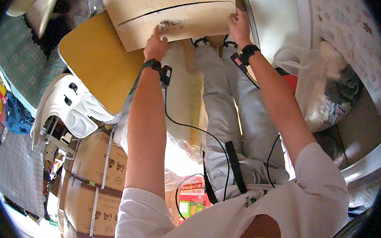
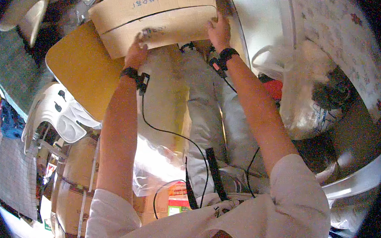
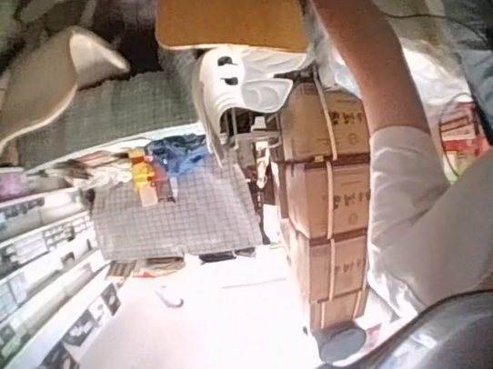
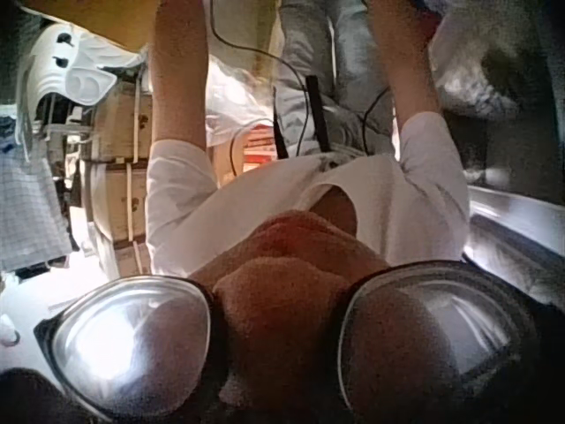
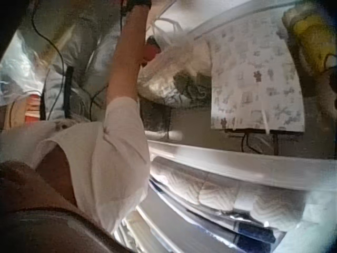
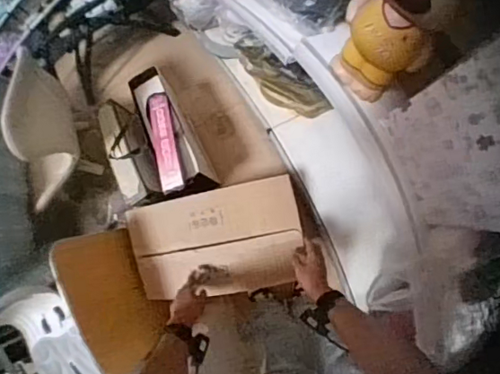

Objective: The person wipes a white shelving unit and a cardboard box with a cloth by hand before placing a handbag inside the box.

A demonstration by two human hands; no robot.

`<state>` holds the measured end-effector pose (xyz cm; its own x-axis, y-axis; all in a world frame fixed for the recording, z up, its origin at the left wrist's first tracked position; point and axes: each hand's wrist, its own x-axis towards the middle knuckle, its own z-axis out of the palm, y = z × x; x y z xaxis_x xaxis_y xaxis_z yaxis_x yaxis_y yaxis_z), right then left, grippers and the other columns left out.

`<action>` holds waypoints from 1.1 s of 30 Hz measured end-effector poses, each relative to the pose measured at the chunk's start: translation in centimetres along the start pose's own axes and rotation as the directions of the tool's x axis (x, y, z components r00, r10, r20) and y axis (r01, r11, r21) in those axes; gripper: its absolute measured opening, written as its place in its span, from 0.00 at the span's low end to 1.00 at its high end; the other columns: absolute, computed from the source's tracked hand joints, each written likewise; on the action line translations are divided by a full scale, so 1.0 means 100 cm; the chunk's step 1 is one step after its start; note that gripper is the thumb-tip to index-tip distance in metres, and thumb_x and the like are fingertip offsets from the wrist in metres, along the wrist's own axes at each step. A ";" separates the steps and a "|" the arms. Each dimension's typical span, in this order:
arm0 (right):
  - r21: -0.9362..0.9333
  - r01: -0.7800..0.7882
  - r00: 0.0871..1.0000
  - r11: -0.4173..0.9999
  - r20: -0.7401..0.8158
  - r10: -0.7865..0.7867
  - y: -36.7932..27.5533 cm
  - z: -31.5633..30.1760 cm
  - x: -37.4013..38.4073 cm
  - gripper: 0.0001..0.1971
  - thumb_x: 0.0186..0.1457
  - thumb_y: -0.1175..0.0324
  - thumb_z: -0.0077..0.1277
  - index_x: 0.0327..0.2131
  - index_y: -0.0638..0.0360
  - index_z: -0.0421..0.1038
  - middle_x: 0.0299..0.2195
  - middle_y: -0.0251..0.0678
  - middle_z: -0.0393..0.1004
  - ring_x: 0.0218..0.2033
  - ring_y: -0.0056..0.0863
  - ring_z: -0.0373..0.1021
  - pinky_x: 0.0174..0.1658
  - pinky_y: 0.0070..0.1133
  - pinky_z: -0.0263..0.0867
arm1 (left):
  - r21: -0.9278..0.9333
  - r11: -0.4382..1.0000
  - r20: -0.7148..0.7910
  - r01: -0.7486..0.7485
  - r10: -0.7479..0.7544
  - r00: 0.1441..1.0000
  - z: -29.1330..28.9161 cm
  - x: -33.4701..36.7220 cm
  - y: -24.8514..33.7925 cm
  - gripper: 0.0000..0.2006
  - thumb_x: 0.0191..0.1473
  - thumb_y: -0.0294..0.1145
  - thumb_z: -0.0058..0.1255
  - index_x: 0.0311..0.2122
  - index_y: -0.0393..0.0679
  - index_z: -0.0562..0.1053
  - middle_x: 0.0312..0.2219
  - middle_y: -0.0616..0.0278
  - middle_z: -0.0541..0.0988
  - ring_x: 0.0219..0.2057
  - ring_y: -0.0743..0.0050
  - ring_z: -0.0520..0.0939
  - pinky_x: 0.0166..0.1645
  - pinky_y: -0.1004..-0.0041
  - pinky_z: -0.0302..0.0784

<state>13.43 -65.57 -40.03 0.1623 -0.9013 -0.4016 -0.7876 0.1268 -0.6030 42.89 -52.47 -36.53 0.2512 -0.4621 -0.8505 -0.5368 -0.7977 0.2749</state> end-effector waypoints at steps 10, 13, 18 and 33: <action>0.088 -0.069 0.995 0.994 -0.064 0.075 -0.004 0.004 -0.009 0.24 0.52 0.61 0.56 0.50 0.64 0.66 0.41 0.50 0.69 0.46 0.45 0.64 0.51 0.35 0.61 | 0.948 0.305 0.058 -0.092 0.121 0.991 -0.006 0.109 -0.197 0.24 0.64 0.39 0.32 0.63 0.46 0.58 0.61 0.53 0.62 0.60 0.56 0.64 0.65 0.56 0.53; 0.323 -0.069 0.991 0.944 -0.085 0.101 -0.076 0.035 -0.011 0.21 0.52 0.61 0.55 0.46 0.63 0.67 0.38 0.50 0.69 0.44 0.46 0.64 0.49 0.36 0.60 | 0.882 0.446 0.059 -0.153 0.217 0.974 -0.170 0.124 -0.328 0.24 0.63 0.45 0.36 0.60 0.46 0.64 0.55 0.57 0.71 0.54 0.57 0.72 0.57 0.50 0.65; 0.074 -0.055 0.991 0.996 -0.119 0.064 -0.015 0.009 0.010 0.18 0.53 0.60 0.54 0.42 0.63 0.69 0.37 0.50 0.70 0.42 0.46 0.66 0.46 0.37 0.61 | 0.887 0.349 0.098 -0.301 0.496 0.863 -0.047 0.134 -0.252 0.29 0.56 0.46 0.47 0.60 0.42 0.63 0.54 0.52 0.71 0.51 0.53 0.73 0.59 0.61 0.63; 0.145 -0.097 0.975 0.985 -0.185 0.123 0.044 -0.049 0.026 0.25 0.56 0.47 0.54 0.40 0.63 0.66 0.34 0.39 0.72 0.36 0.30 0.69 0.43 0.26 0.65 | -0.471 0.871 0.034 0.143 -0.144 0.989 0.021 0.083 -0.154 0.27 0.53 0.46 0.51 0.51 0.33 0.69 0.49 0.42 0.74 0.50 0.53 0.74 0.53 0.65 0.68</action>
<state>7.49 -69.39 -40.33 -0.0485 -0.9397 -0.3384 -0.7051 0.2722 -0.6547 51.50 -43.20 -48.76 0.2984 -0.3291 -0.8959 -0.0526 -0.9429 0.3288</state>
